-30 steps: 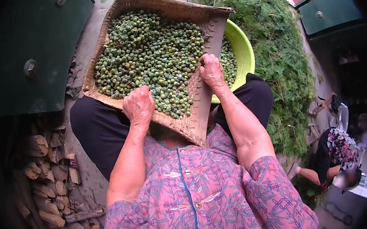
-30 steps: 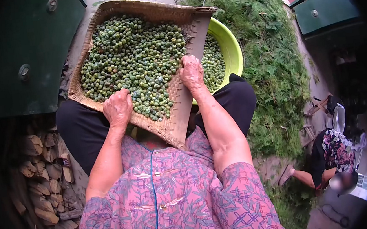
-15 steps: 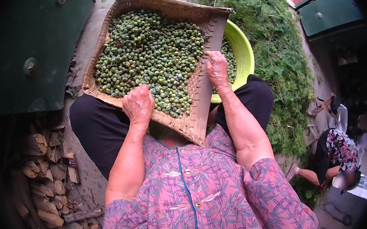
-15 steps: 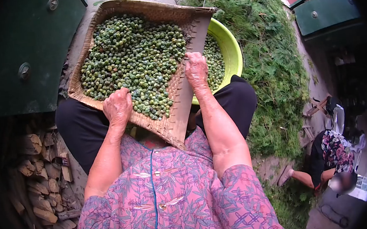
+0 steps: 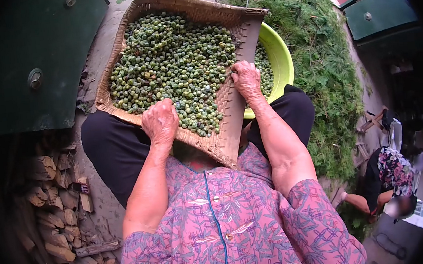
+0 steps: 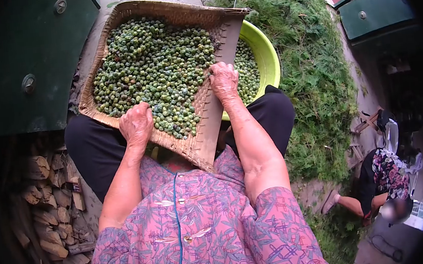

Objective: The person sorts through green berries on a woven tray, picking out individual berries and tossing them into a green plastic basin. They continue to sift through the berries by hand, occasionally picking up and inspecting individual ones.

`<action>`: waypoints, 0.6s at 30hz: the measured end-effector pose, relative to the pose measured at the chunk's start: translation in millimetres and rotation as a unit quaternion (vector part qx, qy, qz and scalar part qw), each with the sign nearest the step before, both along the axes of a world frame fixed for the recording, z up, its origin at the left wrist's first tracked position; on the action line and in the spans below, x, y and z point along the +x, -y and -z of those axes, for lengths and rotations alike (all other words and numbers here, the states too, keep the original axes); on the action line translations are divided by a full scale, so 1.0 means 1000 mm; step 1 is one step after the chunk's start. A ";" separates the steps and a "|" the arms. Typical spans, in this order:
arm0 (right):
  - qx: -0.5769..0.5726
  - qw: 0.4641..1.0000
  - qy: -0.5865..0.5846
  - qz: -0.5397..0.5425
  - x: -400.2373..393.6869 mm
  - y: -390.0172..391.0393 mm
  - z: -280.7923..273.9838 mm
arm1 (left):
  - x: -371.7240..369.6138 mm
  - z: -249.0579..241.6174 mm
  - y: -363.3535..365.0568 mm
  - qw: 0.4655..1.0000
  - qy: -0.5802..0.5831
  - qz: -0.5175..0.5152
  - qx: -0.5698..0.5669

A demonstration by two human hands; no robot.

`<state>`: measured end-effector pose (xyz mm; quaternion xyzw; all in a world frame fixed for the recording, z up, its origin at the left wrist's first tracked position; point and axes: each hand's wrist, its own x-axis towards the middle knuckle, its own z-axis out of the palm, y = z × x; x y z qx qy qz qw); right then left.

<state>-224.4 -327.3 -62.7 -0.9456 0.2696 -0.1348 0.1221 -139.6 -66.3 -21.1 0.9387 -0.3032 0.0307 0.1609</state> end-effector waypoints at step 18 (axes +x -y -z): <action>-0.015 0.995 0.096 0.019 -0.010 0.017 0.002 | 0.000 -0.002 0.000 1.000 -0.003 0.000 -0.004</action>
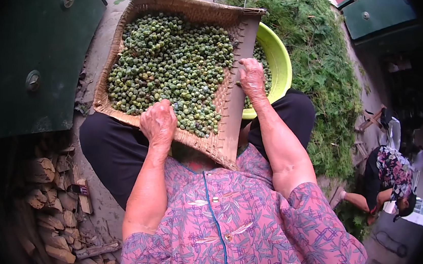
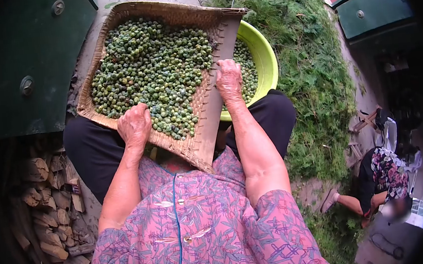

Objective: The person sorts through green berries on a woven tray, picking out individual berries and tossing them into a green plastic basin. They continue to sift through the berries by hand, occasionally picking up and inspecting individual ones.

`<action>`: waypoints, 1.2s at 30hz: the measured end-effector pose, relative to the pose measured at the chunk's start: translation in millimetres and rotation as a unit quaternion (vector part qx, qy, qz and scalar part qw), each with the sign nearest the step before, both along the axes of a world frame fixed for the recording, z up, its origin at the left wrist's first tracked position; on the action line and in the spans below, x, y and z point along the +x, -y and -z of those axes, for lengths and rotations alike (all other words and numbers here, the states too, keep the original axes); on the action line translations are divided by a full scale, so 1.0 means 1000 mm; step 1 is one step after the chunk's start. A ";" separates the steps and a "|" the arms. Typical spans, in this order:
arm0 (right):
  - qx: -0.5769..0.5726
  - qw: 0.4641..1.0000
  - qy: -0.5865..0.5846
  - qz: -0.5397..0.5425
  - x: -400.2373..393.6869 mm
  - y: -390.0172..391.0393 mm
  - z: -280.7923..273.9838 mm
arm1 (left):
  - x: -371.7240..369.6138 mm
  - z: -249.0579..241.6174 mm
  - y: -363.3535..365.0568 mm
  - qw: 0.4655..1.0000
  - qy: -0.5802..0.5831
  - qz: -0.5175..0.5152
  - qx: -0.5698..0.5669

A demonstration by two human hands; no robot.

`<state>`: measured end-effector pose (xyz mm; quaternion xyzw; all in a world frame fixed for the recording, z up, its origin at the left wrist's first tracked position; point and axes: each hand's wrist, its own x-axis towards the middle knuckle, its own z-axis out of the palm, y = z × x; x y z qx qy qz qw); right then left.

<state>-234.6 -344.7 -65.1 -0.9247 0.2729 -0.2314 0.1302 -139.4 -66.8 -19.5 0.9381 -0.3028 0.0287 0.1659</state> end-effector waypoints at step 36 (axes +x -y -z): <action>0.007 1.000 -0.013 0.016 0.026 -0.010 0.011 | -0.001 0.000 0.001 1.000 0.027 0.000 -0.012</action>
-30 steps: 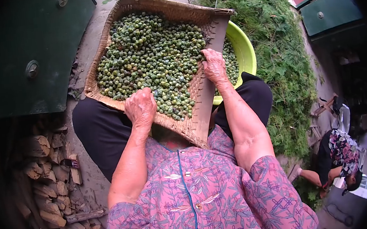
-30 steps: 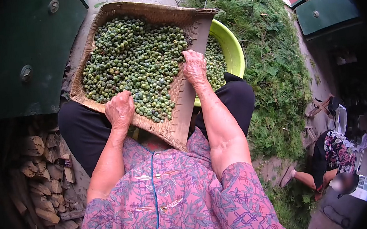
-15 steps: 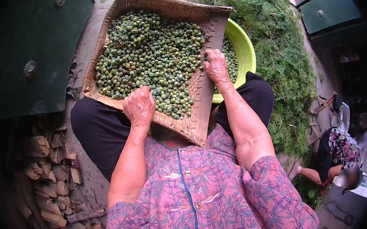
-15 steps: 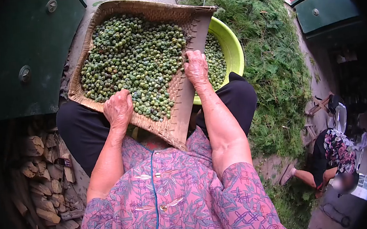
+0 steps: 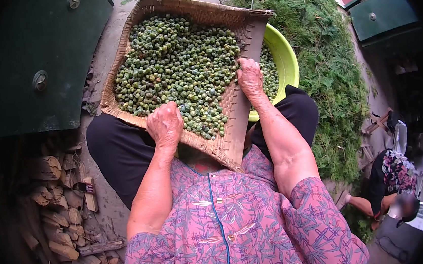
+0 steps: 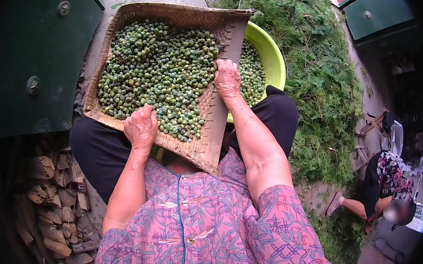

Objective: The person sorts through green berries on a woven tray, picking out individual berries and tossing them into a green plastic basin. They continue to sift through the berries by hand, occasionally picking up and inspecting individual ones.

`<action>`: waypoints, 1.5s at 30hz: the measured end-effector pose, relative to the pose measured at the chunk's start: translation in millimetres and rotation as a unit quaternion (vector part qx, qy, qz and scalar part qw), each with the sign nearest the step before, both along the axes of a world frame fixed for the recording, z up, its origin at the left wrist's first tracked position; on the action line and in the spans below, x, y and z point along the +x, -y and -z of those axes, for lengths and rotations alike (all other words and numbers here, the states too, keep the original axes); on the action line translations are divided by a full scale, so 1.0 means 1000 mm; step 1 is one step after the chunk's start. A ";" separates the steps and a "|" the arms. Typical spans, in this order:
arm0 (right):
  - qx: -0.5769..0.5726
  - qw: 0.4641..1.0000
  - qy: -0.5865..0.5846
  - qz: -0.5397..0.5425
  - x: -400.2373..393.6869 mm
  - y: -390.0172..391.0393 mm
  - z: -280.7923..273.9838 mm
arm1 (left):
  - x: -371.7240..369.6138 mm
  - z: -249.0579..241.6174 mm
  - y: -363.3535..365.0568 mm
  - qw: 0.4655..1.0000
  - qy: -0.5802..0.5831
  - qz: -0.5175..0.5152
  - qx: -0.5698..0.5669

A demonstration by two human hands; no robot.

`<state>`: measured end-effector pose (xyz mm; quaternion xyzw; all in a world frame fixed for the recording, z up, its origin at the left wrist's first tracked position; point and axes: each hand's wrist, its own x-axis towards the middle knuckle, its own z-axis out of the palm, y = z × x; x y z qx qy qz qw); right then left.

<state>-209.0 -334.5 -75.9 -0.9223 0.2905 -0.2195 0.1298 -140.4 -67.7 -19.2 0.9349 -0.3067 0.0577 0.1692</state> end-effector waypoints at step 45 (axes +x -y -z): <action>0.001 1.000 -0.029 -0.002 -0.018 0.008 -0.022 | 0.002 0.002 -0.001 0.998 -0.050 -0.006 0.032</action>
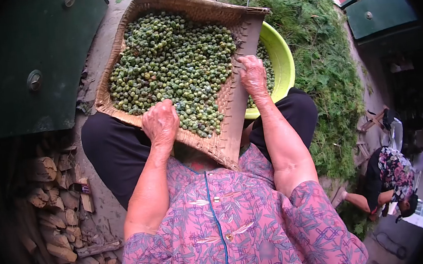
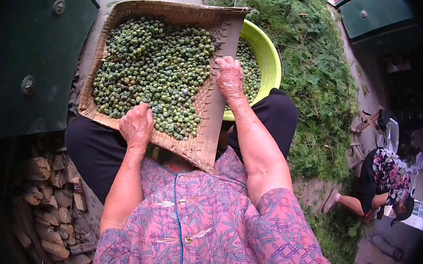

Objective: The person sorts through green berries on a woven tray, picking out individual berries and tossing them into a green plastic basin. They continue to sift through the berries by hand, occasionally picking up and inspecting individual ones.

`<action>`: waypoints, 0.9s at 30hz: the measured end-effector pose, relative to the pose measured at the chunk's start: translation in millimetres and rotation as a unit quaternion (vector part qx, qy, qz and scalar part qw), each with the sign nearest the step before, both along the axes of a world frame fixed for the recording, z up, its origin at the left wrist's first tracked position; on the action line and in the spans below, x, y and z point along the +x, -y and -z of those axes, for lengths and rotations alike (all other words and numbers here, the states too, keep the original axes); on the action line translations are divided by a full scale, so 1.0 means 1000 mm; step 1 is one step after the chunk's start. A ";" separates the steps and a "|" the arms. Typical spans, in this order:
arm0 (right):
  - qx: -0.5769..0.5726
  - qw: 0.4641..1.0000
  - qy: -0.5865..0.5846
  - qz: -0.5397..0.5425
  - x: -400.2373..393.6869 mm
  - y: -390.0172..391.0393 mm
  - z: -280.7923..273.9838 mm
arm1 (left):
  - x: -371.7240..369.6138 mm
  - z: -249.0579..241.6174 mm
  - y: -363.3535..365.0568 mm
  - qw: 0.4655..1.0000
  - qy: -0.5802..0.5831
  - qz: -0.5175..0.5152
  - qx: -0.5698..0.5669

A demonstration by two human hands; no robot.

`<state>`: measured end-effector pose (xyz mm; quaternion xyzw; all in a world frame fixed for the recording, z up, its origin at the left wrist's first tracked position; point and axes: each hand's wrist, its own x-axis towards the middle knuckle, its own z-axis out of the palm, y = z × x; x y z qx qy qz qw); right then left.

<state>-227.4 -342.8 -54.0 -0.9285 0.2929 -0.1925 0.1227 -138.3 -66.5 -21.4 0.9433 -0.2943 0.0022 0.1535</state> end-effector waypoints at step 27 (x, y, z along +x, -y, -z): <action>0.106 0.987 0.105 0.062 -0.003 -0.006 0.008 | -0.001 0.002 0.001 0.998 0.057 0.008 -0.040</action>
